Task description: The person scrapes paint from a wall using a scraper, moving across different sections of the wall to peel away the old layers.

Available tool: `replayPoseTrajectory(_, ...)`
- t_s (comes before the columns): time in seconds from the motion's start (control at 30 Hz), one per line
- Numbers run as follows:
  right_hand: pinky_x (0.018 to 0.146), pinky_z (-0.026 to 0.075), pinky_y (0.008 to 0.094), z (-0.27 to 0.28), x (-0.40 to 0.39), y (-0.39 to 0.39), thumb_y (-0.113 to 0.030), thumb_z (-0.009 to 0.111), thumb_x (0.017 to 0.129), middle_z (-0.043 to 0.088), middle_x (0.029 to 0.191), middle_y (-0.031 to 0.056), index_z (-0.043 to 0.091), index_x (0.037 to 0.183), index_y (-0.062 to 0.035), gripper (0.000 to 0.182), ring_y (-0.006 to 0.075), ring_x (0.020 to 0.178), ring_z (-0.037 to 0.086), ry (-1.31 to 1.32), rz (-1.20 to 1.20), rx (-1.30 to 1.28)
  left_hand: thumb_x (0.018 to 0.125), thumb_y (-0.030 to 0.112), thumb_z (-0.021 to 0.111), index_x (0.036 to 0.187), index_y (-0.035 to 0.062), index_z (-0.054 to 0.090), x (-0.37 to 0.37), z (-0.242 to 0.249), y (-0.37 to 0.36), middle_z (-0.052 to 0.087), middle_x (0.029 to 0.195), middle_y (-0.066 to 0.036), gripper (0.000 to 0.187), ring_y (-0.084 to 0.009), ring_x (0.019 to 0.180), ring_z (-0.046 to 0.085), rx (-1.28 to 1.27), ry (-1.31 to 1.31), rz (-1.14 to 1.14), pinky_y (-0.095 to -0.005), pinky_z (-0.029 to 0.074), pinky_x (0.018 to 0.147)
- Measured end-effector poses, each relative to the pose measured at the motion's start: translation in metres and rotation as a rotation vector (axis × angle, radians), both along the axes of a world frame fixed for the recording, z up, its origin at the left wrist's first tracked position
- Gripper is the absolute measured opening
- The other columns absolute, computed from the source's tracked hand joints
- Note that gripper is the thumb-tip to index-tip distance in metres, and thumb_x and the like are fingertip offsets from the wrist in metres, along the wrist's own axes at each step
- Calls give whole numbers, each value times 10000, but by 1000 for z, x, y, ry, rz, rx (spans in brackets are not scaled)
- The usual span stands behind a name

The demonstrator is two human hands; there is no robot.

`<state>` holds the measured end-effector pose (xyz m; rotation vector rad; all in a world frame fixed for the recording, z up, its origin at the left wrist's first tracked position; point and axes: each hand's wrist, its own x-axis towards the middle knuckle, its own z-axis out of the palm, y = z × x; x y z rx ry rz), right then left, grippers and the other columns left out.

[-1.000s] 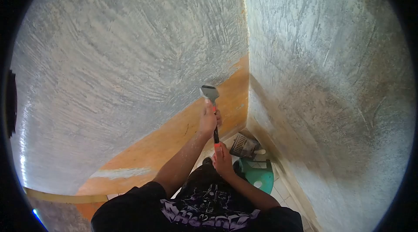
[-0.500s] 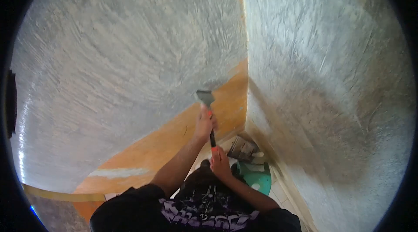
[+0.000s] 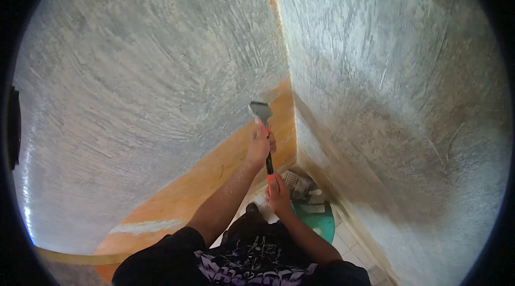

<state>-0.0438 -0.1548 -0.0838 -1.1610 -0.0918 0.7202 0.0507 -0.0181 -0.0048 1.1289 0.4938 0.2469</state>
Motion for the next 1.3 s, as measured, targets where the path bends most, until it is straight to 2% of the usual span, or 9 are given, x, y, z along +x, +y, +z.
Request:
replayPoseTrajectory(0.2,381,351,241,0,14,2,-456,411,1038,439,637,8,504,1182,-88,406,81,452,401,-11,-32,28,1031,560,314,842,129,415,16,18,-9,348,580,43,482,-69,437,315,29,12,7,-257,269,414)
replayPoseTrajectory(0.3,418,361,235,13,14,0,-433,452,1034,429,645,-19,503,1227,-91,397,59,489,402,76,-21,36,1029,567,314,831,132,407,19,18,-9,345,578,44,487,-68,437,313,81,5,5,-251,258,411)
replayPoseTrajectory(0.5,392,350,248,-1,21,6,-452,430,1035,430,630,-1,472,1282,-106,427,83,449,389,72,-57,100,1016,591,331,820,136,412,32,16,-8,359,577,47,501,-73,434,335,143,7,-13,-256,282,406)
replayPoseTrajectory(0.7,340,312,252,16,28,6,-491,429,1023,426,595,14,499,1177,-100,426,98,382,370,20,-103,80,1014,592,334,836,129,423,59,-4,-8,372,579,38,504,-89,450,381,368,10,2,-268,328,413)
replayPoseTrajectory(0.83,348,316,255,19,25,-12,-437,460,1023,439,599,14,499,1254,-101,410,100,384,387,-65,48,23,1025,558,346,911,115,439,28,20,-16,401,588,17,466,-102,479,422,217,16,11,-272,356,431)
replayPoseTrajectory(0.93,379,342,247,10,13,-36,-343,478,1027,470,617,19,499,1296,-93,368,106,414,431,-35,254,-49,1034,521,364,953,99,444,-23,21,-11,435,623,-7,436,-114,512,445,30,-7,27,-277,384,468)
replayPoseTrajectory(1.1,489,432,259,-4,-1,-42,-249,481,1032,544,689,35,518,1305,-72,327,117,537,521,105,423,-14,1044,447,405,1054,78,453,-86,2,4,493,708,-33,372,-155,587,542,31,1,87,-306,481,573)
replayPoseTrajectory(1.17,514,446,274,-38,-2,-40,-282,476,1036,553,706,40,534,1291,-57,346,125,561,531,105,404,-35,1048,427,405,1093,74,455,-91,4,9,528,756,-46,359,-171,640,585,64,21,49,-323,515,630)
replayPoseTrajectory(1.3,524,450,285,-44,20,-51,-367,452,1040,561,707,44,574,1196,-22,397,138,557,532,180,331,25,1059,390,389,1145,69,453,-91,16,13,583,871,-75,339,-192,780,634,7,25,-18,-357,544,748)
